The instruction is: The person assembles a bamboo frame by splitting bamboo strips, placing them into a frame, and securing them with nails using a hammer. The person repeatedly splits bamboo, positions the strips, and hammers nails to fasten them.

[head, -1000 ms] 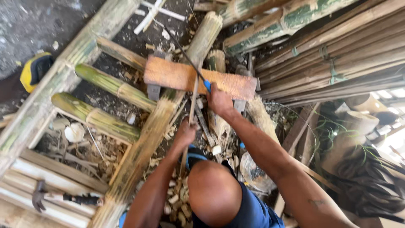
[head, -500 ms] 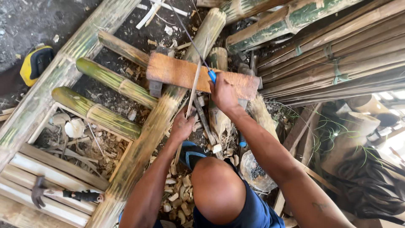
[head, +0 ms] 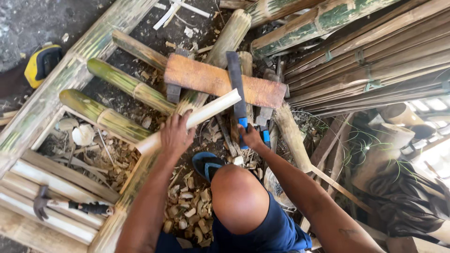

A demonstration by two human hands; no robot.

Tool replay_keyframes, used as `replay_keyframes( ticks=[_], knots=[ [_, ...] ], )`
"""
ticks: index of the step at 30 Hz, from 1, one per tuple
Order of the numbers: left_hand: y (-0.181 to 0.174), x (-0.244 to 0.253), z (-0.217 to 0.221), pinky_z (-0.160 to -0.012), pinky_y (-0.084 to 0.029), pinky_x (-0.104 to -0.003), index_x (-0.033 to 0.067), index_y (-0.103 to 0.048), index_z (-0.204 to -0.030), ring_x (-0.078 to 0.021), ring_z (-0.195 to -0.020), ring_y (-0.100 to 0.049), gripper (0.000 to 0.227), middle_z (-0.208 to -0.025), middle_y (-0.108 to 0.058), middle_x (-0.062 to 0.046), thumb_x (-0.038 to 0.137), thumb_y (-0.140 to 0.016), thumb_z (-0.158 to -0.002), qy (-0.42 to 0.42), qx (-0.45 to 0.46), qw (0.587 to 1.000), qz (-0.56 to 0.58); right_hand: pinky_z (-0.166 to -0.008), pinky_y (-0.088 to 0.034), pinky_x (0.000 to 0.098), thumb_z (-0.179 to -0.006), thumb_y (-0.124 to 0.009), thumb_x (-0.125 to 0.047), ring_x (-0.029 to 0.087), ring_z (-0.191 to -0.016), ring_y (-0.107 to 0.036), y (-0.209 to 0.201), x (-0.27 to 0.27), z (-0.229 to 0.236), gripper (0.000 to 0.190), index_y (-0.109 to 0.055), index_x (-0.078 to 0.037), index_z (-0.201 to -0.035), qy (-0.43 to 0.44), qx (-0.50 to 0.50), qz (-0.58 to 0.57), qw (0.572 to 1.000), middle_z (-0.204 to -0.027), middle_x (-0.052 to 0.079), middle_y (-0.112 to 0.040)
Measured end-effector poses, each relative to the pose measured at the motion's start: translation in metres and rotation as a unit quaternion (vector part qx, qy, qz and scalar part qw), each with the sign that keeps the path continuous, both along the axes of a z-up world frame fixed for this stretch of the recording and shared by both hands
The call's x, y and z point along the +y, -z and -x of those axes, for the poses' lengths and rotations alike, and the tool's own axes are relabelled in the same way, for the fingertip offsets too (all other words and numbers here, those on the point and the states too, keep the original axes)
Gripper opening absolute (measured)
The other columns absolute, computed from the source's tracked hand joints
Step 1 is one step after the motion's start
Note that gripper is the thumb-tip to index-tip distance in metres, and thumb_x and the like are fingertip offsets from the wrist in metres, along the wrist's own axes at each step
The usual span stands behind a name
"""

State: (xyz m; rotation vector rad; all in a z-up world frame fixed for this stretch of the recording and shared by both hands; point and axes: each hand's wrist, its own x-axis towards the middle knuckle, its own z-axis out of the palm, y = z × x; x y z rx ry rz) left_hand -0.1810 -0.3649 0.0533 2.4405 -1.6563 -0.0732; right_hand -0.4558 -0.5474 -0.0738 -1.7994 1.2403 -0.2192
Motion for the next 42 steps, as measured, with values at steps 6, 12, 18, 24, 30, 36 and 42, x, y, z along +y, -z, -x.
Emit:
replay_keyframes(
  ticks=[6,12,18,24,30,36,42],
  knots=[
    [-0.072,0.046,-0.036,-0.097,-0.042,-0.045,0.0246,-0.050,-0.155,-0.0234,-0.105,-0.054,0.064,-0.115,-0.059,-0.008,0.039,-0.068,-0.095,0.024,-0.063,0.995,-0.070,-0.088,-0.052,0.0557,-0.096,-0.062,-0.052,0.051,-0.102,-0.065,-0.035,0.008,-0.009,0.060,-0.056,0.004,-0.118,-0.037,0.174,0.102,0.979,-0.105,0.035,-0.068],
    [-0.126,0.118,-0.053,-0.124,-0.026,-0.050,0.0309,-0.055,-0.148,-0.0224,-0.129,-0.052,0.054,-0.130,-0.061,-0.002,0.020,-0.059,-0.096,0.032,-0.142,0.989,-0.014,-0.089,-0.054,0.0510,-0.096,-0.069,-0.027,0.042,-0.102,-0.067,-0.173,0.034,-0.085,0.037,-0.061,-0.004,-0.124,-0.172,-0.069,0.256,0.949,-0.107,0.023,-0.070],
    [-0.164,0.205,-0.087,-0.128,-0.021,-0.048,0.0316,-0.059,-0.145,-0.0265,-0.143,-0.043,0.048,-0.140,-0.057,-0.005,0.017,-0.057,-0.099,0.014,-0.141,0.990,0.020,-0.079,-0.052,0.0495,-0.092,-0.071,-0.027,0.039,-0.093,-0.068,-0.289,0.128,-0.241,0.036,-0.065,-0.003,-0.118,-0.599,-0.040,0.248,0.760,-0.104,0.021,-0.069],
    [-0.150,0.331,-0.128,-0.119,-0.019,-0.051,0.0232,-0.051,-0.149,-0.0306,-0.147,-0.033,0.079,-0.153,-0.043,-0.008,0.007,-0.062,-0.073,-0.183,-0.234,0.955,-0.011,-0.079,-0.052,0.0418,-0.102,-0.065,-0.031,0.025,-0.086,-0.065,-0.210,0.251,-0.342,0.028,-0.065,-0.005,-0.112,-0.657,-0.039,0.065,0.750,-0.095,0.012,-0.067],
    [-0.074,0.481,-0.118,-0.120,-0.031,-0.051,0.0159,-0.055,-0.144,-0.0296,-0.150,-0.032,0.062,-0.157,-0.038,-0.009,0.026,-0.075,-0.087,-0.348,0.018,0.921,-0.171,-0.072,-0.054,0.0397,-0.101,-0.060,-0.028,0.019,-0.079,-0.063,-0.034,0.333,-0.369,0.023,-0.061,-0.007,-0.111,-0.489,0.018,-0.117,0.864,-0.093,0.007,-0.065],
    [-0.005,0.524,-0.121,-0.114,-0.036,-0.052,0.0175,-0.055,-0.141,-0.0311,-0.143,-0.037,0.059,-0.155,-0.039,-0.009,0.029,-0.075,-0.087,-0.377,0.122,0.898,-0.191,-0.077,-0.052,0.0408,-0.101,-0.066,-0.028,0.023,-0.083,-0.062,0.041,0.350,-0.419,0.027,-0.064,-0.004,-0.112,-0.481,-0.005,-0.043,0.876,-0.094,0.011,-0.067],
    [0.019,0.516,-0.117,-0.108,-0.047,-0.050,0.0154,-0.060,-0.137,-0.0360,-0.138,-0.044,0.051,-0.152,-0.046,-0.008,0.027,-0.073,-0.089,-0.384,0.106,0.907,-0.140,-0.080,-0.052,0.0405,-0.101,-0.066,-0.031,0.025,-0.092,-0.068,0.039,0.343,-0.395,0.039,-0.056,-0.005,-0.128,-0.470,-0.026,-0.044,0.881,-0.102,0.012,-0.070]
  ],
)
